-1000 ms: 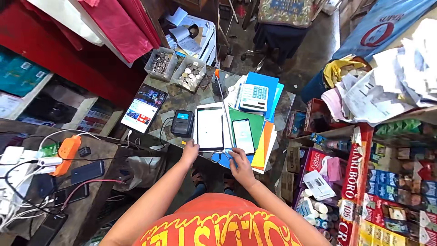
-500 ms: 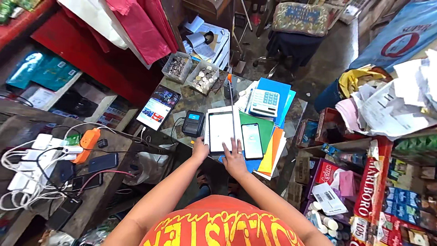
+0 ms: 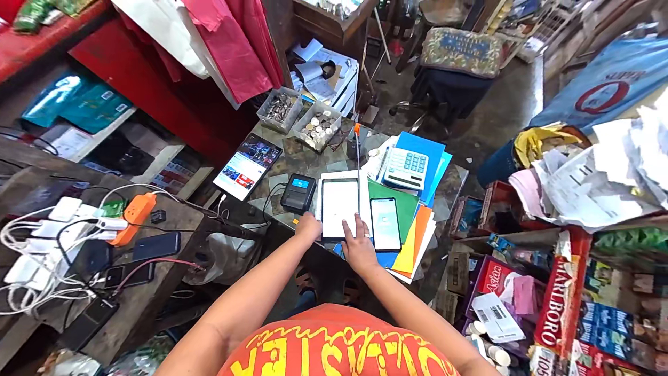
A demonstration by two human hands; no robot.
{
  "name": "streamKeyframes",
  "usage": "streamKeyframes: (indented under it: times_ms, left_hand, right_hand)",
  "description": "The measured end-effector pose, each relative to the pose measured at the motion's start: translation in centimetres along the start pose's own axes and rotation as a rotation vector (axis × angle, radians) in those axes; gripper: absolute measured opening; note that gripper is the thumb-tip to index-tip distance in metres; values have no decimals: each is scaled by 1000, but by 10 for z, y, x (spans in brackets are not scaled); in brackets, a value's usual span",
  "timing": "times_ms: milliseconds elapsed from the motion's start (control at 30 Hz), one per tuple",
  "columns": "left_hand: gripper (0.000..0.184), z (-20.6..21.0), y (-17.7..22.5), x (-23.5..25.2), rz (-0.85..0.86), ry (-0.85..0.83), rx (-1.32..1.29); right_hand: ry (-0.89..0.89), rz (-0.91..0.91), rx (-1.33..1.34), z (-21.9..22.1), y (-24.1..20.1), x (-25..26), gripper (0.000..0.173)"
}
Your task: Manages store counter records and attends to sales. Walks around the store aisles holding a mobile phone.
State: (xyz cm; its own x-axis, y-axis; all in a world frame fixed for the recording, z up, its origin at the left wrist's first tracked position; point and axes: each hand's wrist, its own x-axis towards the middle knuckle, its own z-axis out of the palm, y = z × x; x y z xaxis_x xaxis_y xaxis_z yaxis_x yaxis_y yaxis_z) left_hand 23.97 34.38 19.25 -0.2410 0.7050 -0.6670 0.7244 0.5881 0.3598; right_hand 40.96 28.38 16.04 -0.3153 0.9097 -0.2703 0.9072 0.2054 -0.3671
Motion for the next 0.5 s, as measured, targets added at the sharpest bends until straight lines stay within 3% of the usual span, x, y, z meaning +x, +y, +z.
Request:
streamKeyframes:
  times_ms: [133,233,367,500]
  left_hand:
    - [52,7,-9,17,16,-13,-336]
    - [54,7,-8,18,126,-46,-402]
    - [44,-6,5,-4,238,113,-250]
    - [48,-43,11,-40,309,338,25]
  right_hand:
    - [1,-14,26,3,4,-2,60]
    - [40,-27,62,6,9,-3,59]
    - [86,-32,109,8,14,-3,58]
    - [92,-12,129,9,15,2,56]
